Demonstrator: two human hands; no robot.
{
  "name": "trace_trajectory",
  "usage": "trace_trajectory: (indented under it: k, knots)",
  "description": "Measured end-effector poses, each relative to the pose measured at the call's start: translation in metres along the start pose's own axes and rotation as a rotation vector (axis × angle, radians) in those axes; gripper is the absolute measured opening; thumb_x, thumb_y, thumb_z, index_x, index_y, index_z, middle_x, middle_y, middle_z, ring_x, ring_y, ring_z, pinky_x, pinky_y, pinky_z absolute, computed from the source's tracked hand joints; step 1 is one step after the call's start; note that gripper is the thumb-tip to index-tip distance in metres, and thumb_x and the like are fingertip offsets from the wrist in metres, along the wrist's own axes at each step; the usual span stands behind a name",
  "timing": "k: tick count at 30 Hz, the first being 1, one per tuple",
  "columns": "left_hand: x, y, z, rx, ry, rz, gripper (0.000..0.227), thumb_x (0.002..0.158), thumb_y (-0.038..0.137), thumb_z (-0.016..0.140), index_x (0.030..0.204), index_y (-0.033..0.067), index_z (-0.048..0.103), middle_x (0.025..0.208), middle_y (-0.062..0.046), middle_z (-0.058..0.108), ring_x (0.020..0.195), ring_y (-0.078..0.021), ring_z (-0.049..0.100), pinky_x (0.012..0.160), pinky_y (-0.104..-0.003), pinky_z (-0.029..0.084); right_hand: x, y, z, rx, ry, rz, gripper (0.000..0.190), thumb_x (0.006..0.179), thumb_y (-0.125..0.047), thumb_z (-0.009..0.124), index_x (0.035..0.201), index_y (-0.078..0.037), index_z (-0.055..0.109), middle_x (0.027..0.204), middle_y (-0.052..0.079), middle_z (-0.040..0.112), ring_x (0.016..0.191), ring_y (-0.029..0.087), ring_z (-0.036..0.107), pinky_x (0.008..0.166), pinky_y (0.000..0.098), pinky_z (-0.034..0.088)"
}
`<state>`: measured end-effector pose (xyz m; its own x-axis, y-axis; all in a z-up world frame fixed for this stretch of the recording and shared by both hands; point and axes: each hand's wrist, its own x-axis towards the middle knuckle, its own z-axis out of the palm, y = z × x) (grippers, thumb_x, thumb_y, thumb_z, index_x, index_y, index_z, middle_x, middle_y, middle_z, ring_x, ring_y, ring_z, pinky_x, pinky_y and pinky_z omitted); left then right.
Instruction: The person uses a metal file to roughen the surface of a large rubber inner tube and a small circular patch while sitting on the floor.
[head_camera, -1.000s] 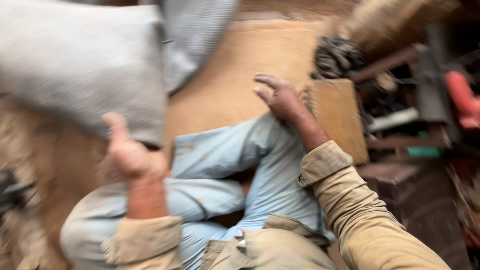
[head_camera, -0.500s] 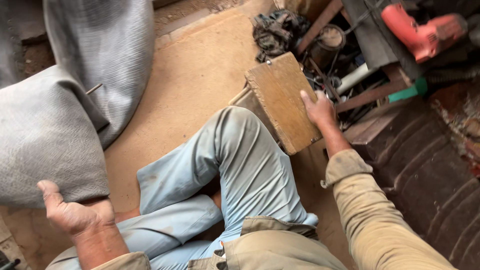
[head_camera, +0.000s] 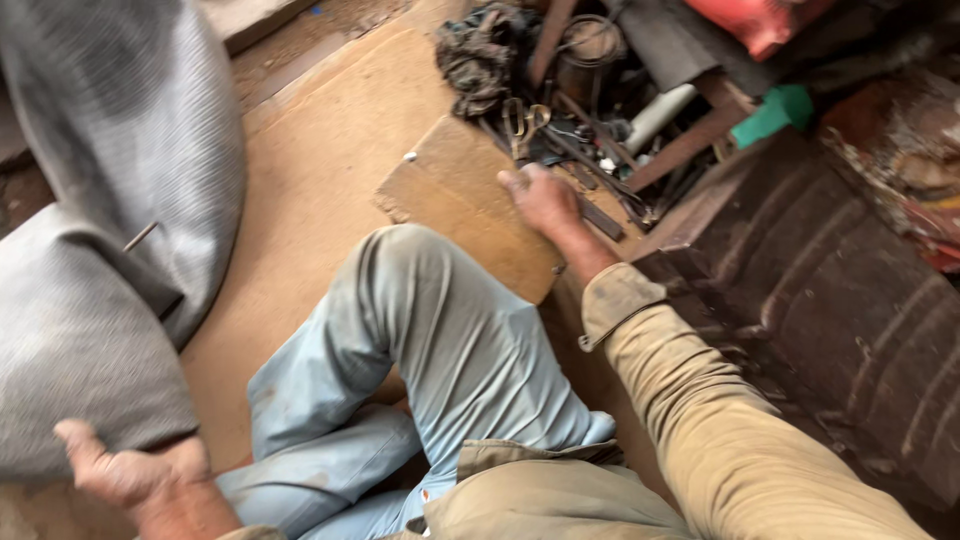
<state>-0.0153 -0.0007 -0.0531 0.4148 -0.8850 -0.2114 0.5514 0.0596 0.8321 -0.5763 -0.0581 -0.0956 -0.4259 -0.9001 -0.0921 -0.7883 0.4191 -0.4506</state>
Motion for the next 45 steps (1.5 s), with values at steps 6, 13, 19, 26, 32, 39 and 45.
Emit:
trace_trajectory:
  k: [6, 13, 19, 26, 32, 39, 45]
  knots:
    - [-0.014, 0.002, 0.01, 0.145, 0.31, 0.003, 0.078, 0.088, 0.051, 0.071, 0.147, 0.0051, 0.051, 0.147, -0.012, 0.055, 0.137, -0.0298, 0.054, 0.115, -0.045, 0.045, 0.022, 0.073, 0.003, 0.597, -0.151, 0.176, 0.049, 0.09, -0.05, 0.066, 0.115, -0.01, 0.076, 0.107, 0.01, 0.078, 0.096, 0.028, 0.072, 0.083, 0.0423, 0.055]
    - [-0.012, 0.001, 0.001, 0.048, 0.067, -0.004, 0.073, 0.101, 0.052, 0.06, 0.155, 0.0054, 0.043, 0.159, -0.01, 0.047, 0.148, -0.0303, 0.046, 0.124, -0.045, 0.037, 0.037, 0.167, 0.024, -0.072, 0.06, 0.11, 0.042, 0.082, -0.04, 0.084, 0.107, -0.007, 0.078, 0.105, 0.022, 0.071, 0.096, 0.038, 0.067, 0.085, 0.0451, 0.053]
    - [-0.016, 0.0, -0.006, 0.036, -0.049, 0.007, 0.069, 0.107, 0.05, 0.051, 0.158, 0.0053, 0.04, 0.164, -0.009, 0.046, 0.154, -0.0295, 0.044, 0.128, -0.045, 0.03, 0.034, 0.176, 0.049, -0.091, 0.042, 0.122, 0.044, 0.073, -0.037, 0.09, 0.101, -0.006, 0.076, 0.108, 0.019, 0.073, 0.105, 0.035, 0.068, 0.092, 0.044, 0.052]
    - [-0.025, 0.014, 0.012, -0.026, -0.073, -0.025, 0.067, 0.108, 0.049, 0.047, 0.158, 0.0053, 0.037, 0.165, -0.008, 0.044, 0.155, -0.0288, 0.042, 0.128, -0.045, 0.03, 0.056, 0.149, -0.006, -0.156, -0.145, 0.286, 0.035, 0.086, -0.038, 0.081, 0.105, -0.008, 0.078, 0.11, 0.017, 0.074, 0.105, 0.034, 0.07, 0.093, 0.0451, 0.053]
    - [-0.028, 0.02, 0.018, -0.232, -0.067, -0.048, 0.06, 0.108, 0.045, 0.047, 0.154, 0.0064, 0.046, 0.158, -0.006, 0.052, 0.15, -0.0276, 0.046, 0.13, -0.044, 0.034, 0.029, 0.107, -0.123, -0.6, -0.063, 0.146, 0.042, 0.088, -0.044, 0.077, 0.107, -0.007, 0.077, 0.105, 0.023, 0.075, 0.1, 0.044, 0.071, 0.084, 0.0541, 0.055]
    - [-0.025, 0.021, 0.024, -0.498, -0.013, -0.064, 0.055, 0.101, 0.039, 0.058, 0.144, 0.0045, 0.055, 0.146, -0.007, 0.061, 0.134, -0.0275, 0.055, 0.119, -0.042, 0.04, -0.036, 0.01, -0.167, 0.836, -0.258, 0.019, 0.028, 0.096, -0.009, 0.067, 0.12, 0.004, 0.059, 0.1, 0.015, 0.072, 0.081, 0.023, 0.068, 0.072, 0.0355, 0.055]
    - [-0.029, 0.012, 0.012, -0.582, 0.151, -0.004, 0.052, 0.098, 0.032, 0.063, 0.138, -0.0012, 0.056, 0.137, -0.008, 0.063, 0.126, -0.0263, 0.058, 0.112, -0.04, 0.043, -0.092, -0.135, -0.064, 1.275, -0.872, -0.003, 0.029, 0.1, -0.011, 0.061, 0.123, 0.007, 0.059, 0.1, 0.015, 0.069, 0.078, 0.021, 0.065, 0.071, 0.0336, 0.053]
